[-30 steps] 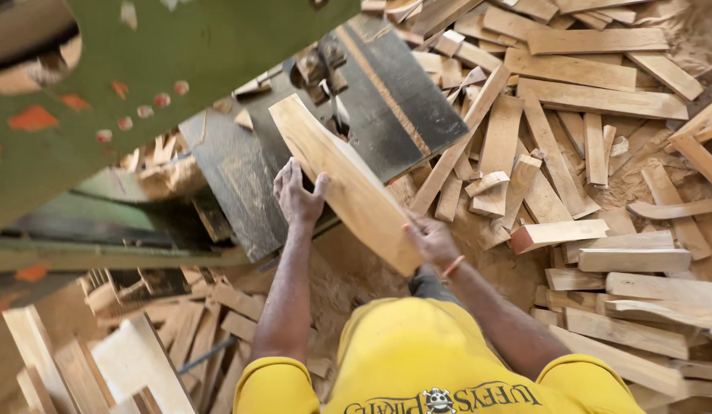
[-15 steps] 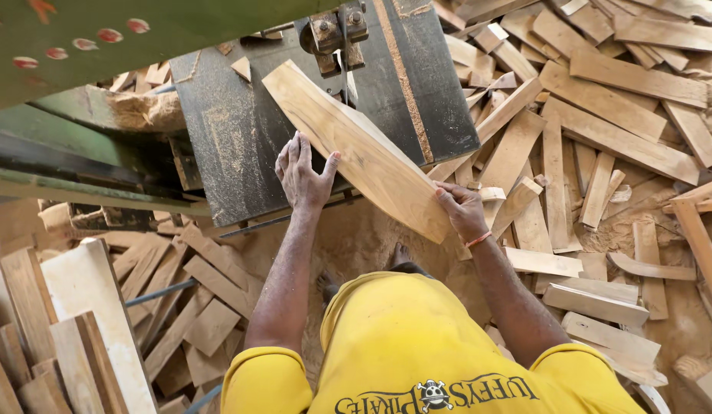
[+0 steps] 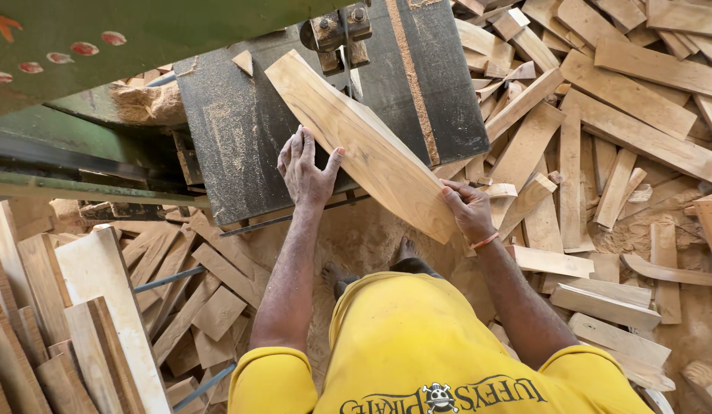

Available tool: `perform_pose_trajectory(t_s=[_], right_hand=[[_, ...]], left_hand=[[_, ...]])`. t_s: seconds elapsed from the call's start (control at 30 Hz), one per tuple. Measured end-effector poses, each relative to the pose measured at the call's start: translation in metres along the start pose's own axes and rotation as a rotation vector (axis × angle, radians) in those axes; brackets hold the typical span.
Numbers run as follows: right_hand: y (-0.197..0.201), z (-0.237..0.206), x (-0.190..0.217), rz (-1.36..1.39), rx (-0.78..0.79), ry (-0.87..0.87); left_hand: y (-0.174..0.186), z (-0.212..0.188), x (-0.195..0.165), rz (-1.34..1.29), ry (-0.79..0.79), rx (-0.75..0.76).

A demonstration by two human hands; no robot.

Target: The person cuts wooden planks on a bandsaw, guiding each board by hand through the blade and turning pieces to cut along marked lines. Cut pieces are dropped onto a large pile of scrap wood on the floor around the machine.

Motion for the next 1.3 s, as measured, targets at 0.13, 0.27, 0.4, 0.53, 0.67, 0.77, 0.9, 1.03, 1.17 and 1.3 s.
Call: perform_pose_trajectory(t_s=[0.13,0.27,0.4,0.53,0.67,0.77,0.9,1.03,1.17,1.3], right_hand=[[-0.001,-0.001,-0.001,0.012,-0.037,-0.064],[-0.005,-0.001,0.0,0.065,-0.047,-0.044],[-0.009,0.001,0.001,0.064,-0.064,-0.043],[-0.013,0.003,0.002,0.081,-0.069,-0.038],[-0.016,0.007,0.004,0.039,-0.075,-0.027],[-0.019,0.01,0.004,0.063,-0.083,-0.02],[-0.023,0.012,0.005,0.093,-0.089,-0.017],[-0.026,0.016,0.006,0.108,-0.092,-0.024],[-0.03,0.018,0.008,0.096,-0.101,-0.004],[-0.033,0.02,0.008,0.121,-0.108,0.0]], left_hand=[[-0.003,0.002,0.003,0.027,-0.002,0.025],[-0.007,0.006,0.005,0.037,0.001,0.038],[-0.007,0.009,0.005,0.033,0.005,0.053],[-0.006,0.013,0.004,0.028,0.003,0.054],[-0.006,0.018,0.003,0.029,0.006,0.053],[-0.007,0.021,0.003,0.032,0.005,0.051],[-0.007,0.024,0.003,0.036,0.008,0.051],[-0.008,0.028,0.003,0.038,0.018,0.056],[-0.01,0.033,0.004,0.035,0.016,0.059],[-0.012,0.038,0.006,0.035,0.013,0.059]])
Point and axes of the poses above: each hand's wrist, its own z-axis towards the middle knuckle, its own y-axis out of the back of the hand, x = y × z, the point moved 1 cm from there along z, towards the middle knuckle, and after that the axes turned 13 degrees about y, right-handed, at the moved point
